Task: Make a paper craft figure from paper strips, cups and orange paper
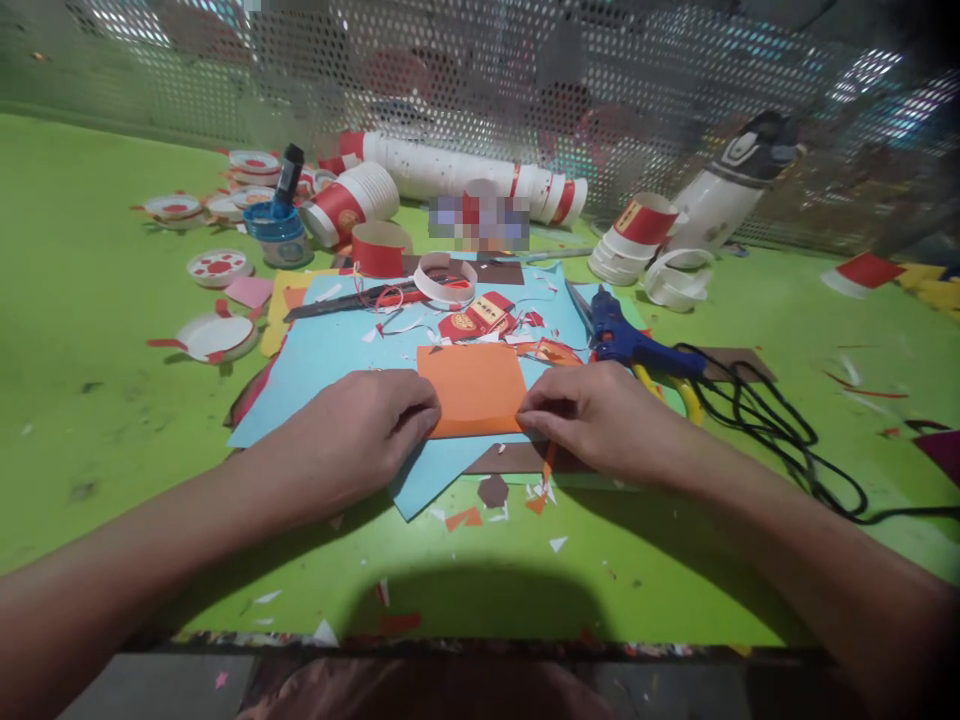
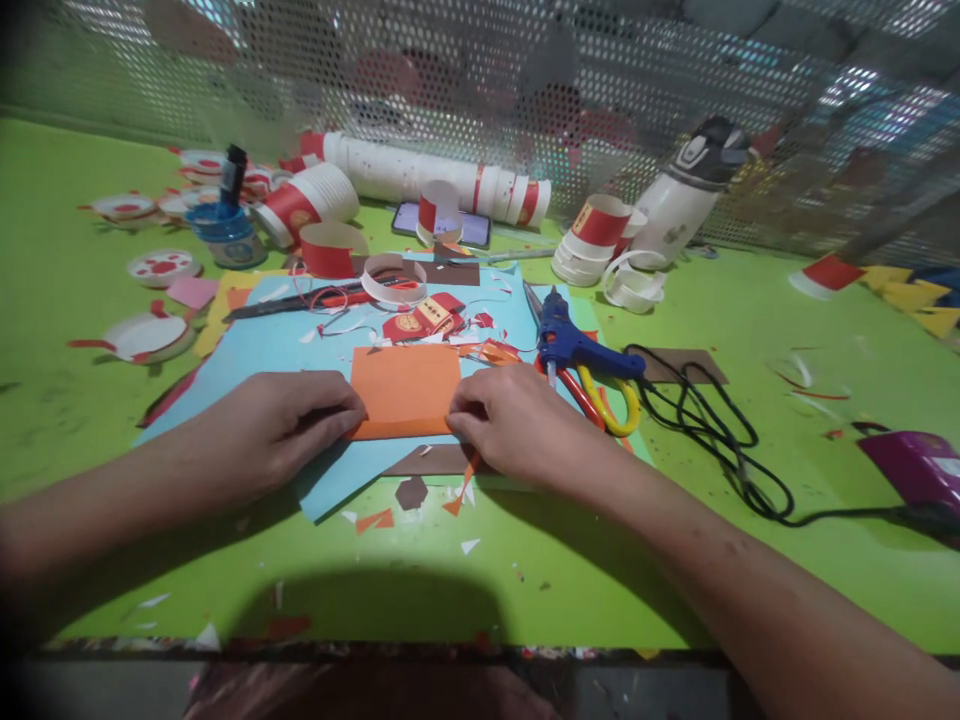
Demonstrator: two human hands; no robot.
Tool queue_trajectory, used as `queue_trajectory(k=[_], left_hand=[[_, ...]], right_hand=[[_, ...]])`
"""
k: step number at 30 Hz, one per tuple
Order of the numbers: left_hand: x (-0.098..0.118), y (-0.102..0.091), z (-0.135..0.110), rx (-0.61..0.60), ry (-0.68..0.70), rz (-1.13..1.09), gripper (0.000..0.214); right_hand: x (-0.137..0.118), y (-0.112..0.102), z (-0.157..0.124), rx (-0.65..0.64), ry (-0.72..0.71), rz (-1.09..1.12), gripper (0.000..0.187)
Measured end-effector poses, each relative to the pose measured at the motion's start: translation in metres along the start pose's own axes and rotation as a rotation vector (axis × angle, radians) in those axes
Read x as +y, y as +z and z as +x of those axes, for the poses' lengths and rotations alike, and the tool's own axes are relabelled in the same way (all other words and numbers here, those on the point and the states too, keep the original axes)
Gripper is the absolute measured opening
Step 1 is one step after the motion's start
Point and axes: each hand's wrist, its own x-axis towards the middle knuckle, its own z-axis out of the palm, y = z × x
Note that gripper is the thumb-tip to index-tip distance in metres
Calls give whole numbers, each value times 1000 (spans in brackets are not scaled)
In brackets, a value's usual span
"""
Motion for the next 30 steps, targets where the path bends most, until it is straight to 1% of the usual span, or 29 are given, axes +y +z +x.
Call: queue_trajectory(k=[5, 8, 12, 15, 18, 20, 23, 26, 30], left_hand=[[-3, -11, 7, -63, -36, -187, 27], [-4, -17, 8, -57, -28, -296, 28], [-3, -17, 6, -98, -62, -318, 30], [0, -13, 4, -136, -59, -252, 29], [6, -9, 3, -148, -102, -113, 26], [9, -7, 2, -129, -110, -4, 25], [11, -4, 1, -95, -57, 146, 23], [9, 0, 0, -88, -16, 225, 22], [6, 3, -1, -79, -2, 286, 24]], right_hand=[[1, 0, 0, 35, -1, 33, 15], [3, 1, 2, 26, 19, 61, 14], [0, 1, 3, 20, 58, 40, 13], [-6, -3, 1, -49, 116, -9, 11], [-13, -9, 0, -140, 156, -48, 13], [-15, -12, 0, -180, 167, -77, 16], [-15, -15, 1, -231, 145, -96, 19], [-14, -16, 2, -255, 128, -92, 21], [-14, -16, 4, -256, 131, -110, 21]])
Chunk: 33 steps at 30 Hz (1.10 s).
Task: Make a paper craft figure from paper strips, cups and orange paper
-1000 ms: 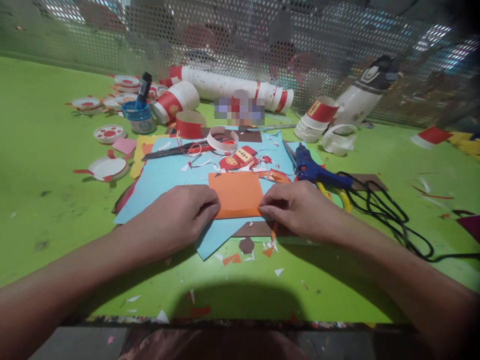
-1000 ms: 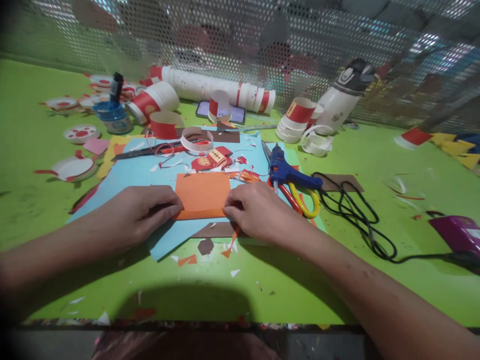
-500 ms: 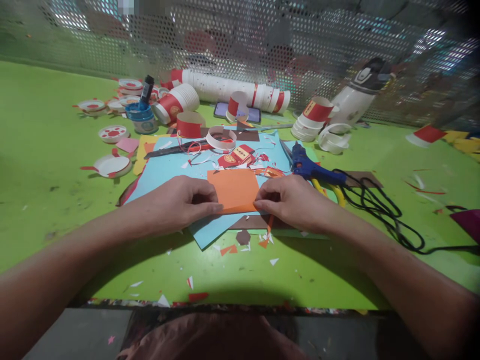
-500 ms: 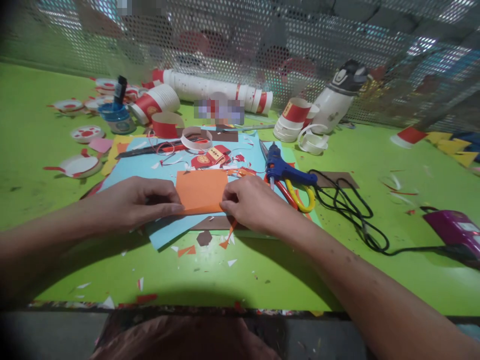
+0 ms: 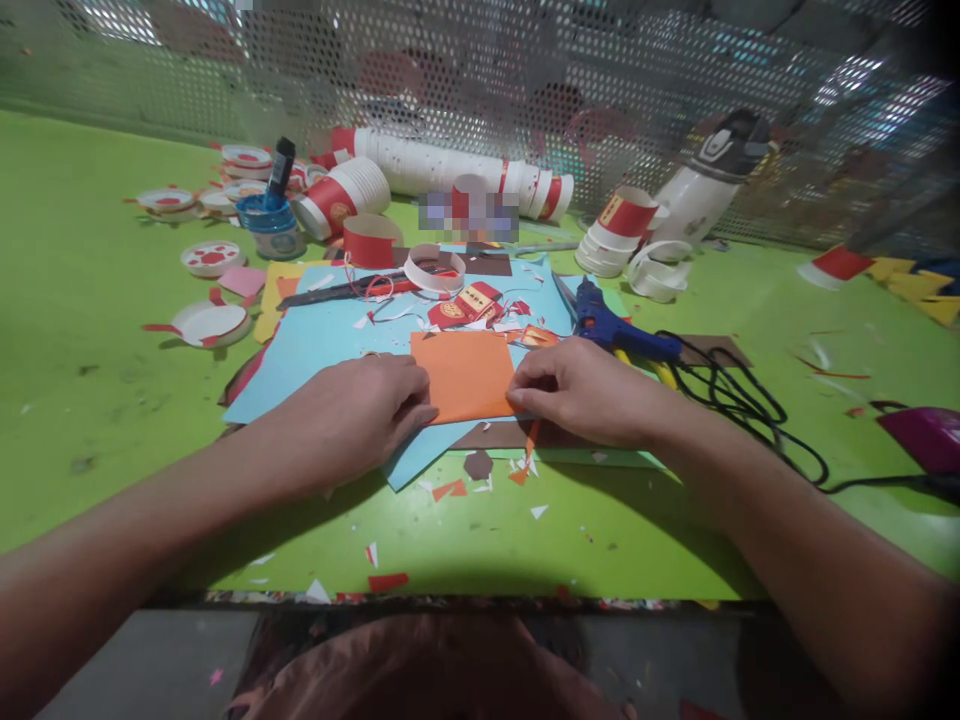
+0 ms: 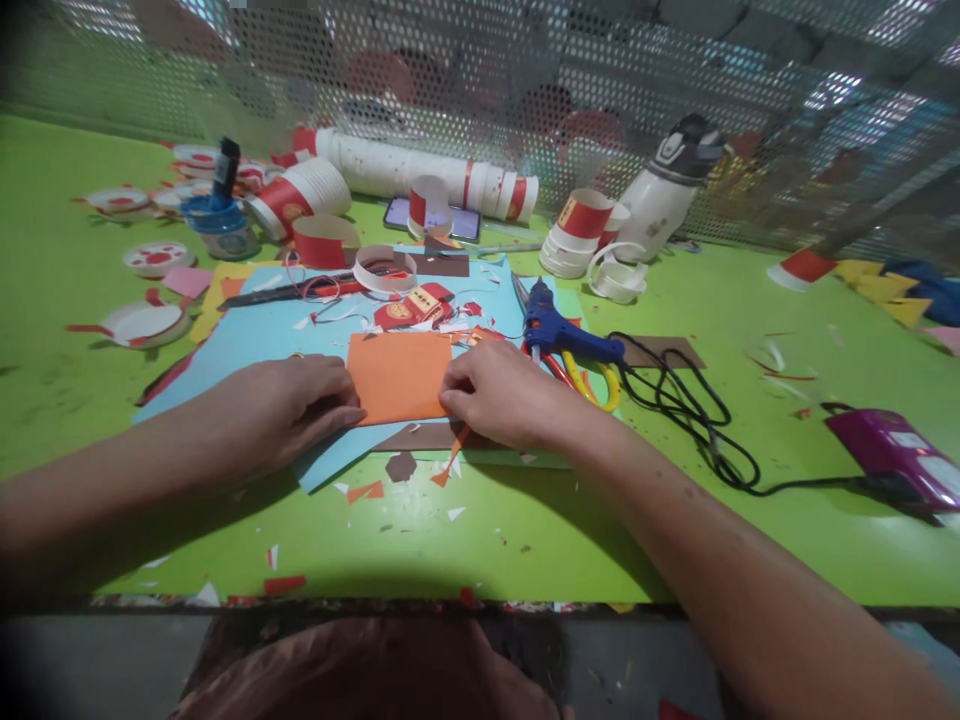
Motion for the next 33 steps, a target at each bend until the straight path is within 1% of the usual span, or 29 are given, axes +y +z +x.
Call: queue_trajectory(k=[5, 8, 11, 14, 18, 23, 25, 27, 30, 31, 33], left_hand=[[4, 3, -3, 44, 37, 105, 25], [8, 2, -6, 65, 65, 161, 25], [11, 1, -8, 68, 93, 191, 25], [13, -1, -9, 44, 81, 201, 22], [16, -1, -8, 28, 76, 210, 19], [12, 3, -8, 58, 80, 217, 20], [9, 5, -6, 86, 80, 201, 22], [6, 7, -4, 128, 72, 194, 23], [3, 8, -1, 217, 71, 251, 22], [2, 8, 0, 240, 80, 280, 22], [2, 8, 0, 249, 118, 313, 23]], right_hand=[[0, 2, 2, 6, -43, -79, 17], [1, 4, 2, 24, -33, -109, 15], [0, 4, 2, 4, 11, -52, 13], [-2, 3, 1, -33, 45, 18, 13], [-3, 2, -1, -2, 2, -57, 14], [0, 3, -1, 20, -58, -104, 15], [1, 4, 0, 54, -70, -99, 14], [3, 6, 2, 119, -87, -106, 13], [5, 10, 5, 248, -169, -169, 12], [6, 11, 5, 277, -198, -188, 13], [8, 13, 6, 300, -236, -200, 14]])
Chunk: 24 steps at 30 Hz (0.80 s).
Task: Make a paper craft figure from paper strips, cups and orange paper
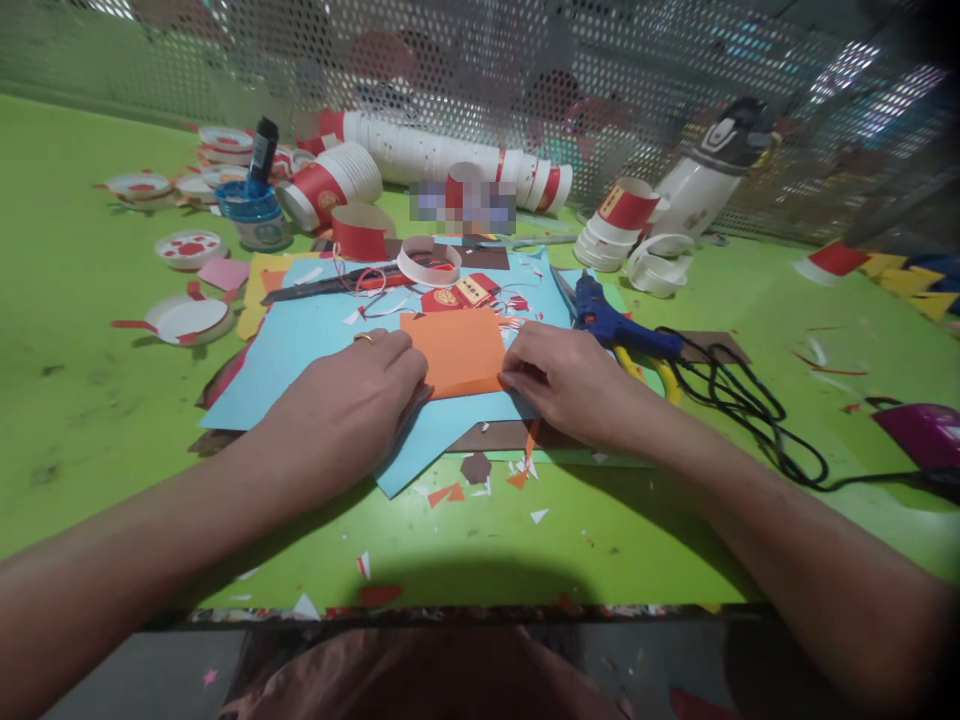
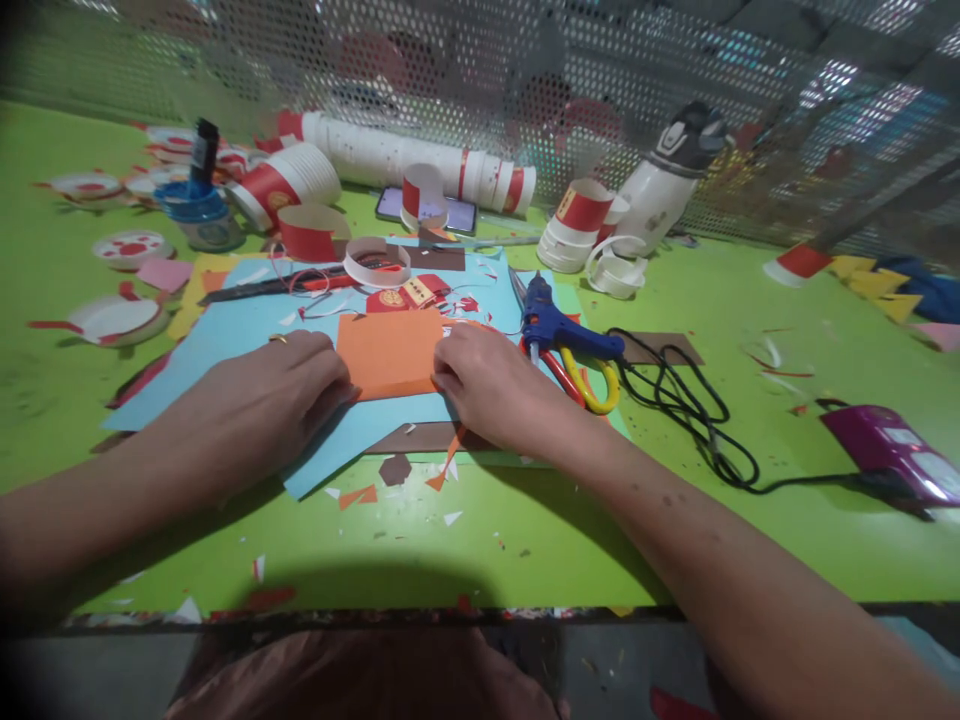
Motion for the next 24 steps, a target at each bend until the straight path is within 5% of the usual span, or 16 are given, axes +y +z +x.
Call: queue_trajectory(k=[16, 24], left_hand=[[-3, 4, 3, -14, 39, -86, 27], [-3, 5, 4, -28, 25, -81, 26]], right_hand=[[-3, -16, 1, -213, 107, 292, 10], [-2, -7, 2, -225, 111, 103, 15]])
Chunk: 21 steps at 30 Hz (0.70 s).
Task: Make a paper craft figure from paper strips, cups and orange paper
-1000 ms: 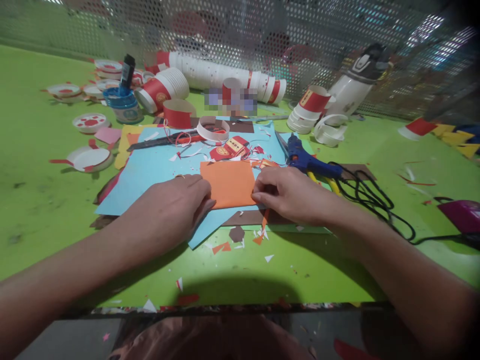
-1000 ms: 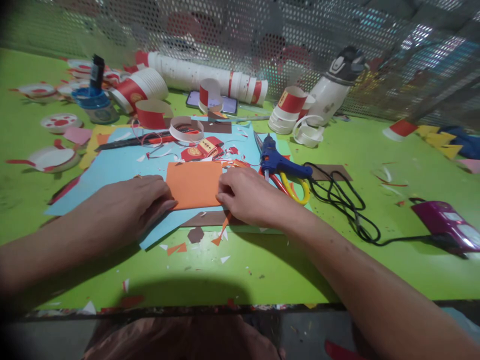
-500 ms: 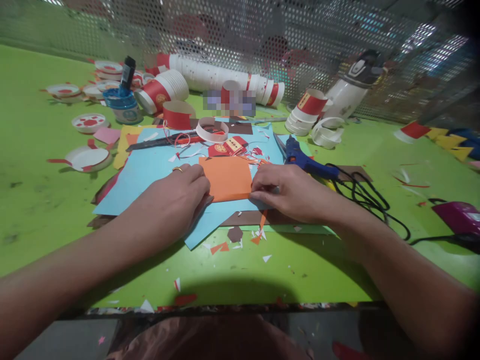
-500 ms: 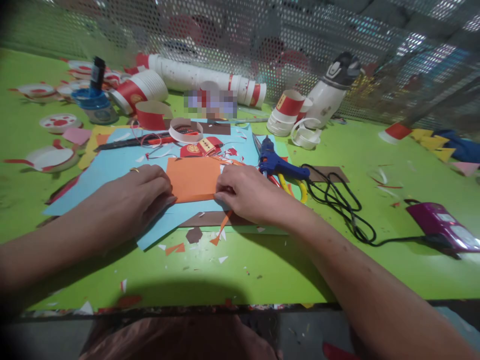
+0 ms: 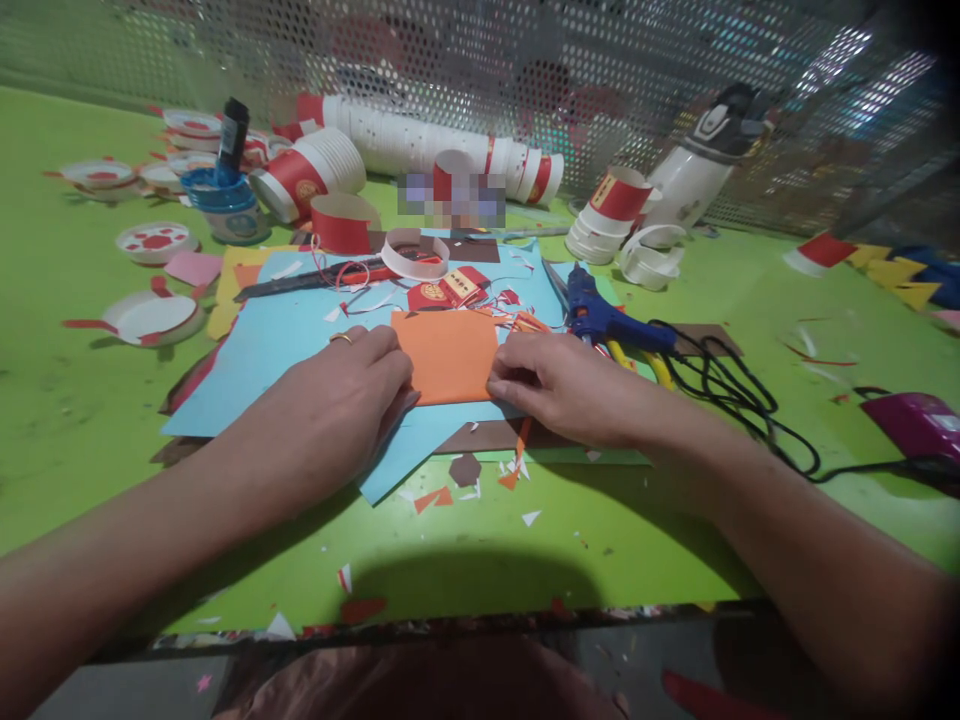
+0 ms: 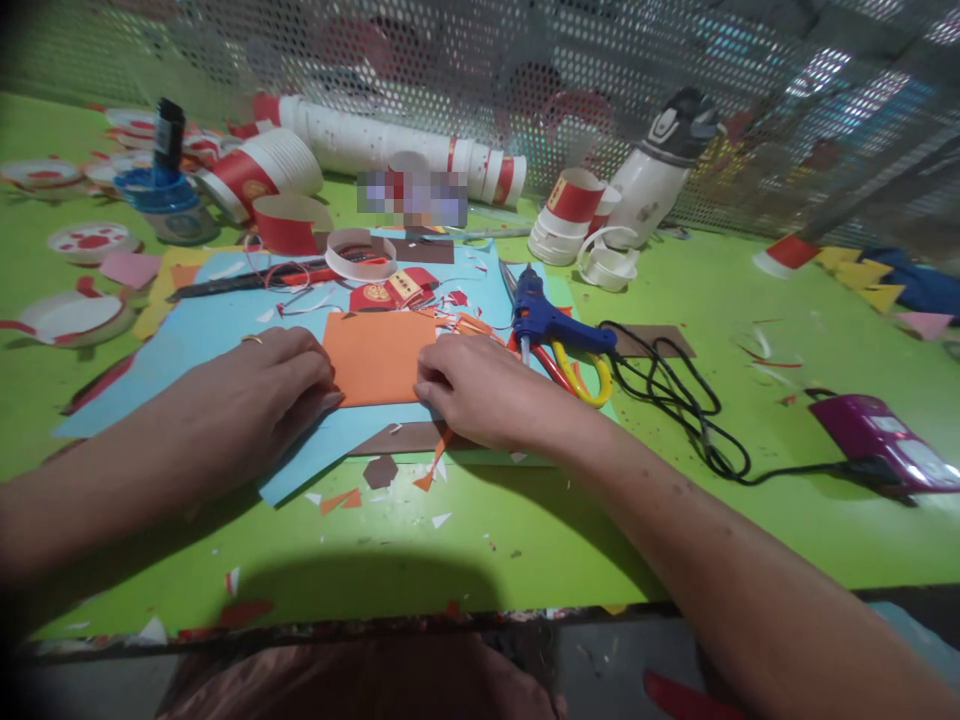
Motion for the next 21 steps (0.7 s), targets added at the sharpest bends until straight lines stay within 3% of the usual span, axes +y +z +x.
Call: queue_trajectory(k=[15, 21], left_hand=[[1, 0, -1, 3, -19, 45, 25], [4, -2, -1, -3, -22, 71, 25]], right_hand=[[-5, 2, 0, 40, 173, 73, 10], [-5, 5, 1, 62, 167, 61, 9]])
